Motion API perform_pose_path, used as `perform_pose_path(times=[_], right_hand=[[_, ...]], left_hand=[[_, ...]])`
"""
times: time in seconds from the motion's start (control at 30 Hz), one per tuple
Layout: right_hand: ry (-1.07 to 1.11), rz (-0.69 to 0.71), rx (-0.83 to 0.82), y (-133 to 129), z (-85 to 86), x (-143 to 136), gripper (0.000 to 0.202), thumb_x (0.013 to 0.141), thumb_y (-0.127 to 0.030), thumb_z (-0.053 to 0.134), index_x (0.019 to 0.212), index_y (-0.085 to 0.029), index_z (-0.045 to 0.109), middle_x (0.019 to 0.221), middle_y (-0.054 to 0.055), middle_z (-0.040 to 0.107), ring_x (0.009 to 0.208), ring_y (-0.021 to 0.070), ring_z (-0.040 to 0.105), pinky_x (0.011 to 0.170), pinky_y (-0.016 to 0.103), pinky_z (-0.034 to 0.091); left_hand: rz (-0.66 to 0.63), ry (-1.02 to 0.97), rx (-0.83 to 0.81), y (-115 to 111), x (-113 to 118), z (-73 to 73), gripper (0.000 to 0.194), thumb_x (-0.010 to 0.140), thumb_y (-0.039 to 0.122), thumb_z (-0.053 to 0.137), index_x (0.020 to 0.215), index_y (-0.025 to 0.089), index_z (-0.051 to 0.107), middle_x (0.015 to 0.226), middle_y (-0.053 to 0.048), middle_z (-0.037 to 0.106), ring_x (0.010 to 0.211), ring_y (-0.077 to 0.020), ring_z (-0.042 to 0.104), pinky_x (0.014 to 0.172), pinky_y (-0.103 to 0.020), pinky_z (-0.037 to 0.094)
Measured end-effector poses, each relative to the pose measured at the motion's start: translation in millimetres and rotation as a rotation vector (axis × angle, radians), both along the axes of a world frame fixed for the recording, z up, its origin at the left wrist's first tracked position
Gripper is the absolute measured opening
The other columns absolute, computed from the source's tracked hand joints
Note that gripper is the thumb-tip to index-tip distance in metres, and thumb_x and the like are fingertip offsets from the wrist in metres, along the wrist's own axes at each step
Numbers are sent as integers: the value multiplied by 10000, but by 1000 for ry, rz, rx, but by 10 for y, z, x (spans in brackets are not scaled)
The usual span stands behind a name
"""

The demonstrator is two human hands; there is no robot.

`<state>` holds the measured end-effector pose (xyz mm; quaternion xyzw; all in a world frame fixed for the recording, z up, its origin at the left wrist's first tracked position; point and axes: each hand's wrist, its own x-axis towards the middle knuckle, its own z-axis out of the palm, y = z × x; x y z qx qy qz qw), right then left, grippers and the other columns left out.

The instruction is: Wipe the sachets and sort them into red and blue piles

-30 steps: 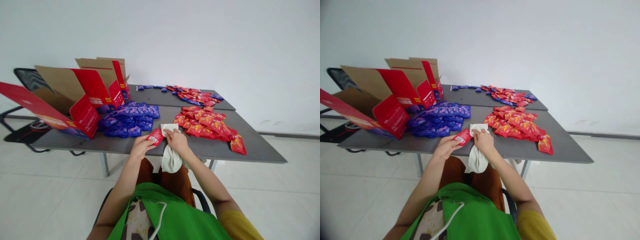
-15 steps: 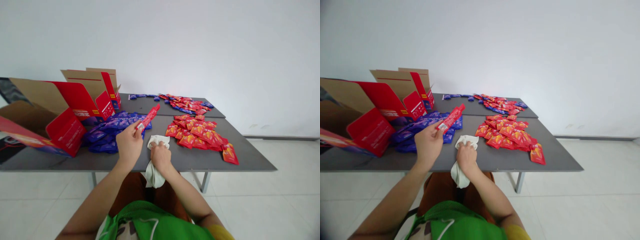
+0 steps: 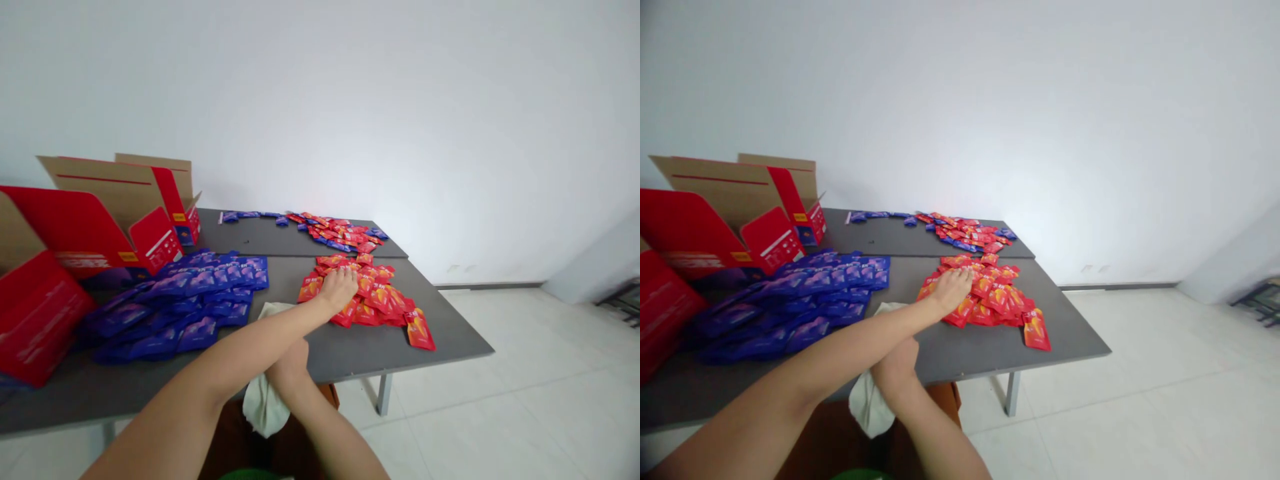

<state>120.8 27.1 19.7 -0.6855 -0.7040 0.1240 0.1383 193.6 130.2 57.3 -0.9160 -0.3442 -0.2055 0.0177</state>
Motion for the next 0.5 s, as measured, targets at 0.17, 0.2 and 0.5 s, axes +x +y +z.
perform_pose_path(times=[0.17, 0.2, 0.5], right_hand=[[-31, -15, 12, -54, 19, -7, 342, 918, -373, 566, 1201, -181, 553, 1211, 75, 564, 1014, 205, 587, 854, 416, 515], [-29, -11, 6, -52, 13, -25, 333, 920, -363, 563, 1198, -180, 557, 1202, 80, 573, 1010, 208, 591, 846, 408, 517], [-68, -93, 119, -48, -83, -36, 308, 925, -246, 413, 1164, -253, 607, 1023, 119, 610, 836, 238, 649, 640, 331, 520]], left_hand=[[-155, 126, -23, 9, 44, -38, 282, 909, 209, 455, 957, 94, 708, 839, -193, 698, 809, -277, 666, 677, -361, 469], [-183, 131, -32, 16, 10, -11, 319, 920, 282, 453, 910, 106, 719, 814, -189, 698, 789, -277, 666, 675, -360, 461], [-112, -123, -250, 645, -681, 300, 365, 838, 467, 539, 681, 199, 731, 745, -90, 715, 836, -233, 651, 707, -277, 386]])
